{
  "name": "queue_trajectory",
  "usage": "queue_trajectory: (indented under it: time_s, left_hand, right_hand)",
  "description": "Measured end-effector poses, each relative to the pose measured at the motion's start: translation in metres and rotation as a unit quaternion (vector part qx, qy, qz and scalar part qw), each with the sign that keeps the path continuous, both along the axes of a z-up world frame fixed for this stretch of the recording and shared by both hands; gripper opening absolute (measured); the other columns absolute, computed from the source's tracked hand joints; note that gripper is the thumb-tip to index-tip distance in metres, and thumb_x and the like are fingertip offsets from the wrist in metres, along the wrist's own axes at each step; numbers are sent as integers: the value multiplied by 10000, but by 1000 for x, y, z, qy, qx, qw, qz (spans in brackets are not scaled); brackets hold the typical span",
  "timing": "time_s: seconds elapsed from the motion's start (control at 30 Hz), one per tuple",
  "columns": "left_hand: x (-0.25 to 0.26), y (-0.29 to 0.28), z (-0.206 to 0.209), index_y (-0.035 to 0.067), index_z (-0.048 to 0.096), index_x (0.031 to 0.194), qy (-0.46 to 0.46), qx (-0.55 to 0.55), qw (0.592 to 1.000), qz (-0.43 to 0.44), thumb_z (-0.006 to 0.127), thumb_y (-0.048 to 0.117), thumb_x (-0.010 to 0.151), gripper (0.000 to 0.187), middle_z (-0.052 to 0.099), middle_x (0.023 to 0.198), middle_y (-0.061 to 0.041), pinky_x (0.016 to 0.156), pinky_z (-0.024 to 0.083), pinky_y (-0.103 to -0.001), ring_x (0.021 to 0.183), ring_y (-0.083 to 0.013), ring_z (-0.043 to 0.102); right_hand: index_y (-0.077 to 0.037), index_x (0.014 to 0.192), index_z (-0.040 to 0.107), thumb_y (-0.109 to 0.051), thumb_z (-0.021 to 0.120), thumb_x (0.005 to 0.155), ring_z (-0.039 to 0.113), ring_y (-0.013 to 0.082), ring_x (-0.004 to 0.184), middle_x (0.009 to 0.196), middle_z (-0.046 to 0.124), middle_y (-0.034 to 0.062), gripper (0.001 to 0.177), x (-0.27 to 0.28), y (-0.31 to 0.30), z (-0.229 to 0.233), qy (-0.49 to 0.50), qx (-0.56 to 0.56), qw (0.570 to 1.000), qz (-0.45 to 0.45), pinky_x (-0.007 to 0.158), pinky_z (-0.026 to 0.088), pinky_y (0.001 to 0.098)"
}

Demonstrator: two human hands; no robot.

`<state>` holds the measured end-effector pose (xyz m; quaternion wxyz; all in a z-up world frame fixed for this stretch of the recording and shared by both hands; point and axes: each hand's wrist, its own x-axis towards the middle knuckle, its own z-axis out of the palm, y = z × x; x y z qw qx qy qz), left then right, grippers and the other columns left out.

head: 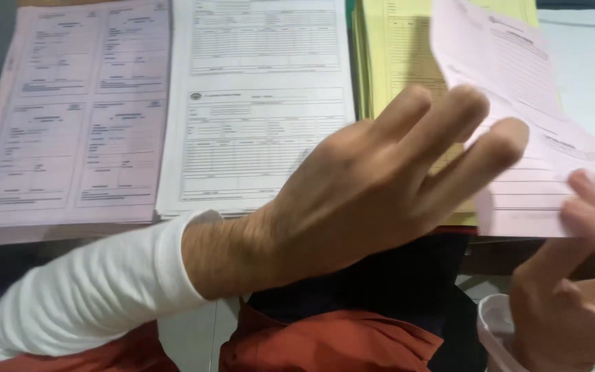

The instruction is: Sorting and organizing stacks of printed documents by flipping through and moving sheets between piles

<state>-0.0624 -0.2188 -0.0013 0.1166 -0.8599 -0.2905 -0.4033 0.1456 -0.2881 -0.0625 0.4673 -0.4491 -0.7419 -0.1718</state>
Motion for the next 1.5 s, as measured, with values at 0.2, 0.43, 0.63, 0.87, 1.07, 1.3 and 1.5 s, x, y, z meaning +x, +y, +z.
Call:
queue_trajectory:
  time_s: [0.2, 0.43, 0.63, 0.87, 1.07, 1.3, 1.5]
  left_hand:
    - [-57, -28, -33, 87, 745, 1034, 6, 54, 997, 49, 914, 112, 1018, 172, 693, 1250, -89, 613, 540, -273, 943, -174, 649]
    - [-162, -82, -38, 90, 749, 1142, -49, -10, 986, 162, 834, 79, 1000, 166, 731, 1161, -85, 669, 588, -252, 869, -178, 718]
    - [-243, -117, -50, -21, 757, 1081, -114, -49, 956, 267, 727, -144, 958, 177, 722, 1103, -232, 818, 677, -337, 963, -313, 738]
    - [-315, -131, -72, -120, 733, 1152, -172, -43, 917, 357, 568, -258, 974, 279, 739, 1142, -257, 940, 588, -432, 1051, -370, 724]
    - [-340, -129, -108, -97, 580, 1345, -331, -114, 850, 393, 285, 244, 1090, 518, 635, 1334, -241, 1055, 466, -459, 1251, -368, 606]
    - [-347, -118, -137, -22, 473, 1454, -382, -149, 865, 289, 386, 691, 1037, 830, 550, 1479, -192, 1202, 455, -448, 1405, -331, 553]
    - [-343, -110, -138, -69, 541, 1376, -304, -97, 878, 358, 568, 151, 982, 452, 607, 1410, -252, 1118, 509, -484, 1308, -400, 619]
  right_hand:
    - [180, 1129, 702, 193, 713, 1086, 765, 500, 1082, 1119, 788, 352, 46, -44, -1, 26, -101, -16, 990, 97, 950, 622, 519]
    - [65, 1149, 817, 292, 593, 907, 762, 487, 1156, 1218, 805, 269, 401, -79, 13, 6, -107, -55, 988, 93, 1120, 556, 581]
    - [-9, 1147, 806, 254, 767, 957, 765, 422, 1098, 1158, 802, 212, 327, -164, 27, 12, -143, -64, 969, 193, 1060, 616, 611]
    - [-111, 1180, 765, -29, 807, 940, 747, 264, 944, 1086, 795, 100, 257, -264, 39, 2, -179, -48, 954, 234, 954, 625, 593]
    - [-124, 1237, 747, 8, 731, 901, 674, 236, 894, 1092, 766, 45, 362, -294, 36, -2, -217, -63, 951, 209, 1057, 538, 602]
    - [-183, 1318, 669, -204, 768, 930, 643, 198, 930, 1030, 743, -21, 401, -301, 37, -12, -268, -115, 938, 186, 1085, 437, 614]
    - [-159, 1390, 649, -553, 658, 922, 597, 341, 1265, 1387, 667, 100, 611, -294, 41, -15, -318, -167, 910, 210, 1107, 101, 865]
